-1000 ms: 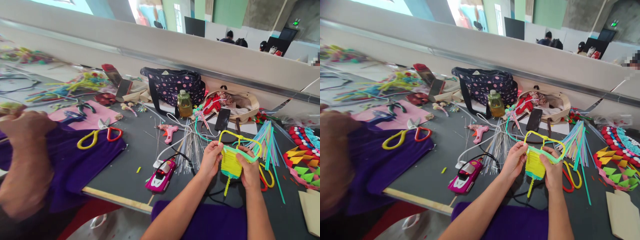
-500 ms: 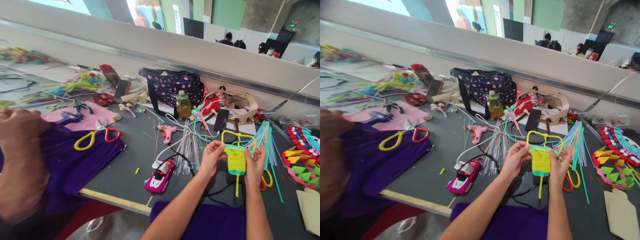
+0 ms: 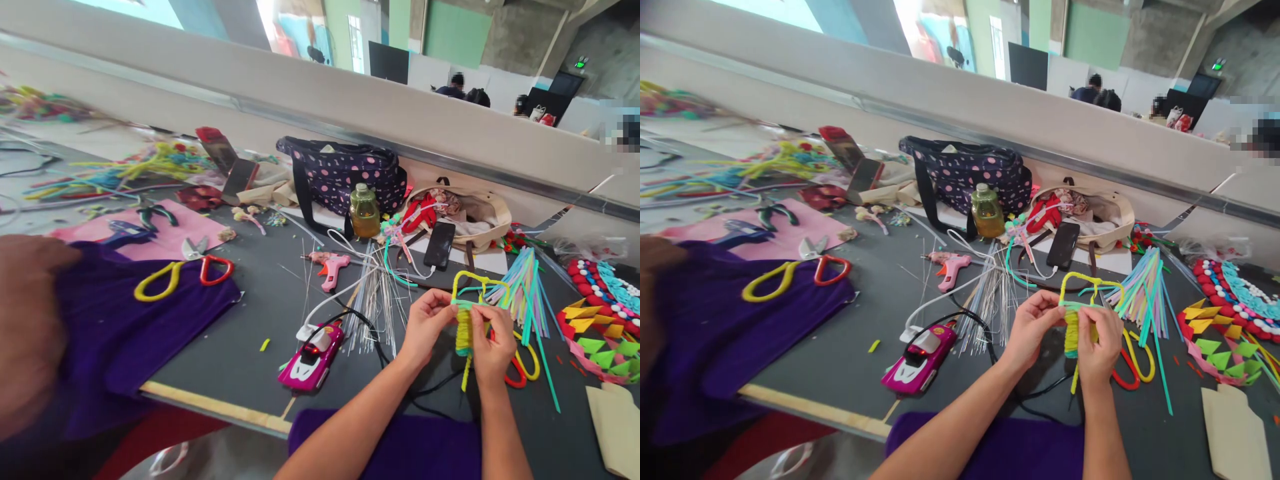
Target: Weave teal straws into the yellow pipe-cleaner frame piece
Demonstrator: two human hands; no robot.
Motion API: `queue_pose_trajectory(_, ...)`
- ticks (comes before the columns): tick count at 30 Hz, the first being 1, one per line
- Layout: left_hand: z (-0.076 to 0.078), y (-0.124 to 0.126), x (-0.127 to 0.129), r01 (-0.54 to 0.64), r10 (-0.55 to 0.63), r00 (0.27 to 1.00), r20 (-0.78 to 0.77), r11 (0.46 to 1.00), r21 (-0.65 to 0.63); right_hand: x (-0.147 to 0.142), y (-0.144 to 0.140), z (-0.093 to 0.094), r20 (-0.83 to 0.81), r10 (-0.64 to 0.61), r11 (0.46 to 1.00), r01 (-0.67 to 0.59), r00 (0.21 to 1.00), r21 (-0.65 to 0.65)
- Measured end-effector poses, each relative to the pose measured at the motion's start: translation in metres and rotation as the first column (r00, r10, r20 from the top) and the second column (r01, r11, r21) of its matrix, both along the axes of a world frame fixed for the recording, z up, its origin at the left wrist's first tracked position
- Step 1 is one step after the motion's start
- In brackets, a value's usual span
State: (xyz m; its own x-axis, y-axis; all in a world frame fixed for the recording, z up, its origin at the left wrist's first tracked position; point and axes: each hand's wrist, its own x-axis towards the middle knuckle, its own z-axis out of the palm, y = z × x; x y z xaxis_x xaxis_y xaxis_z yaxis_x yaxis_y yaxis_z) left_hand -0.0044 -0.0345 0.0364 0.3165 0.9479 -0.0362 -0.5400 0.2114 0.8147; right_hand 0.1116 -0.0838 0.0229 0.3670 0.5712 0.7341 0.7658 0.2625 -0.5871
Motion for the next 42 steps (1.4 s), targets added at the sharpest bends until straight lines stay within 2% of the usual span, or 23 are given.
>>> queue_pose_trajectory(3,0.000,0.001,0.000,-0.023,0.023,1.000,-0.018,1.000,0.000,-0.002,-0.003,0.004,0.022,0.039,0.999,-0.038,0.999,-0.039)
queue_pose_trajectory(5,0.000,0.003,-0.001,-0.061,0.060,0.998,-0.032,0.998,-0.007,-0.003,-0.005,0.008,-0.074,0.061,0.997,-0.064,0.995,-0.043)
queue_pose_trajectory(6,0.000,0.005,-0.001,-0.077,0.076,0.996,-0.038,0.997,-0.014,-0.001,-0.007,0.010,-0.170,0.032,0.999,-0.033,0.985,-0.008)
queue_pose_trajectory(8,0.000,0.008,-0.003,-0.091,0.089,0.995,-0.043,0.995,-0.034,0.008,-0.010,0.012,-0.418,-0.095,0.981,0.157,0.904,0.117)
queue_pose_trajectory(10,0.001,0.011,-0.005,-0.095,0.093,0.995,-0.042,0.994,-0.062,0.026,-0.012,0.012,-0.624,-0.205,0.864,0.439,0.754,0.247)
queue_pose_trajectory(11,0.001,0.012,-0.007,-0.097,0.095,0.995,-0.038,0.992,-0.076,0.036,-0.012,0.010,-0.698,-0.174,0.827,0.488,0.695,0.280)
queue_pose_trajectory(12,0.001,0.013,-0.008,-0.096,0.093,0.995,-0.031,0.991,-0.091,0.046,-0.011,0.008,-0.755,-0.110,0.832,0.475,0.647,0.286)
queue_pose_trajectory(14,0.001,0.015,-0.010,-0.068,0.068,0.998,-0.005,0.990,-0.124,0.060,-0.007,0.000,-0.843,-0.010,0.929,0.316,0.538,0.191)
queue_pose_trajectory(15,0.001,0.015,-0.011,-0.037,0.039,0.999,0.011,0.989,-0.141,0.063,-0.005,-0.004,-0.873,0.000,0.976,0.190,0.488,0.107)
queue_pose_trajectory(16,0.001,0.015,-0.011,0.001,0.003,1.000,0.027,0.988,-0.155,0.063,-0.003,-0.007,-0.895,0.028,0.999,0.021,0.446,0.042)
queue_pose_trajectory(17,0.001,0.015,-0.011,0.040,-0.034,0.999,0.039,0.986,-0.162,0.060,-0.001,-0.010,-0.906,0.062,0.987,-0.161,0.419,-0.007)
queue_pose_trajectory(18,0.001,0.014,-0.011,0.078,-0.071,0.996,0.045,0.984,-0.162,0.054,0.001,-0.012,-0.911,0.075,0.947,-0.316,0.406,-0.063)
queue_pose_trajectory(20,0.000,0.013,-0.011,0.134,-0.129,0.991,0.040,0.981,-0.144,0.040,0.002,-0.012,-0.888,0.122,0.812,-0.559,0.443,-0.168)
queue_pose_trajectory(21,0.000,0.012,-0.010,0.148,-0.144,0.989,0.034,0.980,-0.132,0.033,0.003,-0.011,-0.881,0.138,0.781,-0.597,0.453,-0.185)
queue_pose_trajectory(23,-0.001,0.010,-0.009,0.158,-0.158,0.987,0.014,0.981,-0.114,0.021,0.001,-0.008,-0.873,0.156,0.733,-0.647,0.463,-0.212)
queue_pose_trajectory(26,-0.002,0.008,-0.008,0.160,-0.162,0.987,-0.019,0.983,-0.090,0.010,-0.003,-0.001,-0.893,0.164,0.700,-0.687,0.419,-0.193)
queue_pose_trajectory(29,-0.002,0.007,-0.007,0.192,-0.194,0.980,-0.034,0.979,-0.071,0.004,-0.010,0.002,-0.880,0.190,0.726,-0.666,0.434,-0.172)
queue_pose_trajectory(35,-0.003,0.004,-0.005,0.244,-0.246,0.966,-0.083,0.969,-0.038,0.005,-0.029,0.005,-0.633,0.230,0.860,-0.459,0.739,-0.223)
queue_pose_trajectory(37,-0.003,0.004,-0.005,0.250,-0.251,0.964,-0.091,0.968,-0.028,0.006,-0.030,0.004,-0.555,0.247,0.885,-0.418,0.795,-0.205)
queue_pose_trajectory(39,-0.004,0.003,-0.005,0.258,-0.259,0.961,-0.092,0.966,-0.025,0.006,-0.024,0.001,-0.589,0.280,0.870,-0.459,0.758,-0.177)
queue_pose_trajectory(41,-0.004,0.003,-0.006,0.273,-0.274,0.957,-0.090,0.962,-0.030,0.006,-0.014,-0.003,-0.747,0.245,0.846,-0.513,0.618,-0.147)
queue_pose_trajectory(42,-0.003,0.003,-0.006,0.284,-0.286,0.954,-0.084,0.958,-0.036,0.006,-0.009,-0.005,-0.778,0.231,0.840,-0.523,0.585,-0.144)
